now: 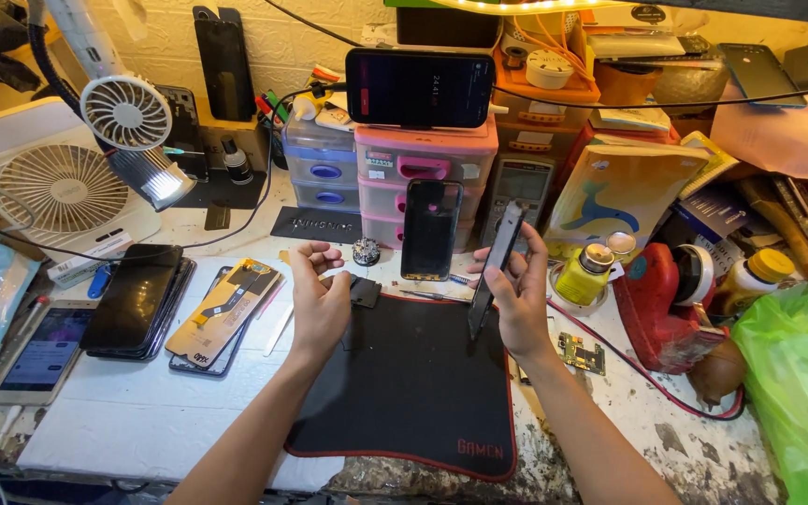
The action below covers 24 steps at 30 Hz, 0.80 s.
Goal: Assembling and aligning internal components of a mobile phone, including the screen and frame, on a repair bench.
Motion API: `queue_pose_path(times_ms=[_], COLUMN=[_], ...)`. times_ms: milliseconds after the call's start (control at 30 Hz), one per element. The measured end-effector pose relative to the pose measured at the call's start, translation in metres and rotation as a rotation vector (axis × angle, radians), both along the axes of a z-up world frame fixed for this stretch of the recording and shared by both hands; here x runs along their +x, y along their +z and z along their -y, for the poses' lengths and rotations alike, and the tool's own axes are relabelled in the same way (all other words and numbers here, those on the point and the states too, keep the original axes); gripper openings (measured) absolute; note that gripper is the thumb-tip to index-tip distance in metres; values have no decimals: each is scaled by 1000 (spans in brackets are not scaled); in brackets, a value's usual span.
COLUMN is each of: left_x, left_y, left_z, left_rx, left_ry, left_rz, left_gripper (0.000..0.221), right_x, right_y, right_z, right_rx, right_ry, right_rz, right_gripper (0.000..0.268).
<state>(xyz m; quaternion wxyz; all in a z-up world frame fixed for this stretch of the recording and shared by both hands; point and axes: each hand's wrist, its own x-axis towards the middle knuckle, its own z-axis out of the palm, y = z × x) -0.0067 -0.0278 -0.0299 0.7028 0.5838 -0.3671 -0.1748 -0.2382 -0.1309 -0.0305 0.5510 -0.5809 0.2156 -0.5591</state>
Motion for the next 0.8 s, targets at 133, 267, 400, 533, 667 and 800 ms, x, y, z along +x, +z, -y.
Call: queue_pose_path(times_ms=[133, 267, 400, 533, 667, 800], left_x=[-5, -8, -12, -15, -19, -20], left_y=[11, 17, 20, 21, 21, 18], left_z=[-4, -6, -8, -8, -9, -11], left_rx=[22, 22, 14, 26, 7, -9], left_ry=[15, 21, 17, -4, -8, -21], left_rz=[9, 50, 112, 184, 274, 335], left_gripper=[48, 49, 46, 45, 43, 44], right_x=[-7, -26, -46, -60, -71, -72], right_y=[4, 2, -3, 3, -1, 11], right_z=[10, 33, 55, 63, 75, 68], right_rx=[25, 10, -8, -49, -120, -101], right_ry=[-66, -130, -181, -237, -292, -301], right_rz=[60, 149, 251, 267, 287, 333], right_gripper=[72, 68, 63, 61, 59, 58])
